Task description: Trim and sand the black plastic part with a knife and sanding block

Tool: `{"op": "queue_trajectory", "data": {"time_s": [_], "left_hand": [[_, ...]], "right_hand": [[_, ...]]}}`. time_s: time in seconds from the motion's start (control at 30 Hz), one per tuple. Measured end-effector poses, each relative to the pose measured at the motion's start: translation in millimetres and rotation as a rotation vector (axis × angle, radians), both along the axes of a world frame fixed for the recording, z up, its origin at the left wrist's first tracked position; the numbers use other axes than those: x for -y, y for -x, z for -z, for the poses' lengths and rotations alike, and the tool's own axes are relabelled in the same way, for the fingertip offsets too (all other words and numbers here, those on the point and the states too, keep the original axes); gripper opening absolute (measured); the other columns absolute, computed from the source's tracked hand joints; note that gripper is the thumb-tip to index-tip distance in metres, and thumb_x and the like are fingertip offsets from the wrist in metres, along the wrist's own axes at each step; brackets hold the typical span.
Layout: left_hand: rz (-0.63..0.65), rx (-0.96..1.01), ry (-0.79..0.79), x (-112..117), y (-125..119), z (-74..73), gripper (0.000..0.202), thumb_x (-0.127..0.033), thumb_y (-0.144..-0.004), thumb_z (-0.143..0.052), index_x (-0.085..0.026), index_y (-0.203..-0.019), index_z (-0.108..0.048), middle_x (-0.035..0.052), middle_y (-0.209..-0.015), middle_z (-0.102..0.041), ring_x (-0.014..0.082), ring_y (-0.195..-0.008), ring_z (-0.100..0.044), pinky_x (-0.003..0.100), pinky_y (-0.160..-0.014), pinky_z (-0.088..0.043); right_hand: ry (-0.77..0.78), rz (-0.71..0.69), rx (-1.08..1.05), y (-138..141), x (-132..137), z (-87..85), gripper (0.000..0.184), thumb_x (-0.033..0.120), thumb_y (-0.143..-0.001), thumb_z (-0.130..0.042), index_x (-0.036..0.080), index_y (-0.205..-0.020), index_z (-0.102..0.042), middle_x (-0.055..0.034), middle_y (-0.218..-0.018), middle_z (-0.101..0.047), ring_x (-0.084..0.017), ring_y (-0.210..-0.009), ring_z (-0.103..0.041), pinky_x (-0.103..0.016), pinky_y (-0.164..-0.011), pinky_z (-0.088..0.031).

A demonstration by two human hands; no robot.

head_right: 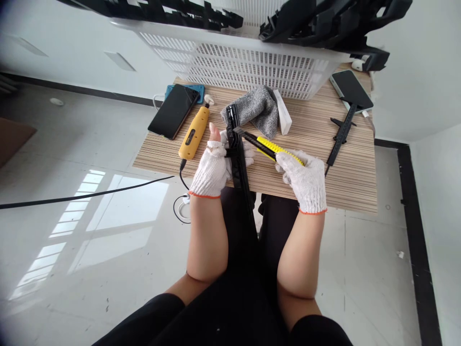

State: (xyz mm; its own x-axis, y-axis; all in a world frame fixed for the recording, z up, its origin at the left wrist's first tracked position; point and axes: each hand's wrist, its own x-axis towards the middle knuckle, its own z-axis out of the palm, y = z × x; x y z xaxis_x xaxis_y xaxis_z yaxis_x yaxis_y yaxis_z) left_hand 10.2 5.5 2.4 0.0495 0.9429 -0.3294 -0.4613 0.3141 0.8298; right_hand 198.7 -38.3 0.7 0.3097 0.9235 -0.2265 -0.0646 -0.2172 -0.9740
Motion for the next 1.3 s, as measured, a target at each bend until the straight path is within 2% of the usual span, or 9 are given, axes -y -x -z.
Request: {"op": "queue_trajectory", "data": {"time_s": [0.1,0.23,0.37,0.57,0.67,0.93,1.07,1.23,1.3], "left_hand": [[-0.026,-0.004,0.010,-1.2,-0.5,1.4,0.048,-0.068,-0.102,-0.060,-0.024,-0.116,-0.073,0.0006,-0.074,-0.072,0.0158,-0.067,-0.075,0.024,-0.066,-0.067],[-0.008,-0.001,0.053,-2.2,-0.5,2.0,0.052,-0.072,-0.101,-0.059,-0.024,-0.117,-0.074,0.0017,-0.070,-0.071,0.0173,-0.067,-0.076,0.025,-0.065,-0.066],[-0.028,-0.062,0.050,-1.5,0.2,1.7,0.048,-0.068,-0.105,-0.054,-0.025,-0.116,-0.074,0.0015,-0.075,-0.073,0.0155,-0.066,-0.075,0.022,-0.063,-0.065],[0.003,-0.044,-0.006,-0.9,-1.0,1.1,0.052,-0.066,-0.108,-0.045,-0.023,-0.110,-0.074,0.0049,-0.079,-0.074,0.0189,-0.079,-0.079,0.026,-0.071,-0.068],[-0.014,-0.059,0.012,-0.3,-1.6,0.2,0.051,-0.065,-0.109,-0.044,-0.024,-0.113,-0.074,0.0037,-0.078,-0.072,0.0190,-0.082,-0.080,0.026,-0.073,-0.067],[0.001,-0.014,-0.024,-0.3,-0.5,0.9,0.047,-0.059,-0.110,-0.046,-0.024,-0.131,-0.070,0.0022,-0.077,-0.073,0.0181,-0.078,-0.078,0.027,-0.076,-0.068],[0.001,0.002,-0.030,-1.6,0.2,4.9,0.046,-0.059,-0.110,-0.046,-0.025,-0.125,-0.071,0.0012,-0.075,-0.073,0.0142,-0.065,-0.073,0.024,-0.068,-0.066],[-0.009,-0.024,-0.004,-1.3,0.5,3.8,0.048,-0.063,-0.109,-0.047,-0.025,-0.123,-0.071,0.0016,-0.077,-0.074,0.0146,-0.067,-0.074,0.023,-0.067,-0.066],[0.000,-0.025,0.004,-0.5,0.5,1.0,0.048,-0.063,-0.109,-0.046,-0.024,-0.120,-0.072,0.0012,-0.076,-0.072,0.0147,-0.069,-0.075,0.023,-0.068,-0.066]], "right_hand": [[0.046,-0.066,0.027,0.8,-0.1,-2.4,0.029,0.045,-0.071,-0.092,0.021,-0.081,-0.079,-0.0016,-0.064,-0.067,-0.010,-0.048,-0.051,-0.024,-0.040,-0.034],[0.005,0.013,0.011,1.0,-0.3,-2.8,0.030,0.048,-0.071,-0.091,0.022,-0.080,-0.079,-0.0019,-0.066,-0.068,-0.011,-0.050,-0.054,-0.024,-0.040,-0.035],[0.052,-0.048,0.021,0.6,0.0,-2.5,0.033,0.046,-0.069,-0.094,0.020,-0.080,-0.079,-0.0025,-0.063,-0.069,-0.009,-0.047,-0.051,-0.023,-0.040,-0.035],[-0.008,0.006,-0.022,1.8,0.3,-2.9,0.030,0.045,-0.072,-0.092,0.020,-0.081,-0.078,-0.0011,-0.065,-0.068,-0.009,-0.049,-0.053,-0.022,-0.040,-0.035],[0.006,-0.042,-0.009,0.8,0.9,-1.2,0.030,0.044,-0.072,-0.093,0.020,-0.083,-0.080,-0.0013,-0.066,-0.069,-0.009,-0.049,-0.053,-0.022,-0.041,-0.036],[-0.007,-0.004,-0.001,0.1,1.2,1.2,0.030,0.045,-0.070,-0.094,0.021,-0.081,-0.081,-0.0009,-0.064,-0.067,-0.011,-0.049,-0.056,-0.023,-0.040,-0.036],[-0.029,0.028,-0.008,2.0,0.0,1.1,0.028,0.044,-0.070,-0.093,0.021,-0.079,-0.081,-0.0017,-0.064,-0.068,-0.010,-0.049,-0.055,-0.022,-0.039,-0.035],[-0.055,0.074,-0.034,2.8,-0.3,0.6,0.028,0.045,-0.071,-0.092,0.021,-0.080,-0.080,-0.0006,-0.063,-0.067,-0.010,-0.048,-0.053,-0.022,-0.039,-0.033],[-0.031,0.029,-0.032,2.4,0.0,0.8,0.029,0.044,-0.071,-0.093,0.021,-0.078,-0.079,-0.0007,-0.063,-0.067,-0.009,-0.047,-0.052,-0.022,-0.039,-0.032]]}}
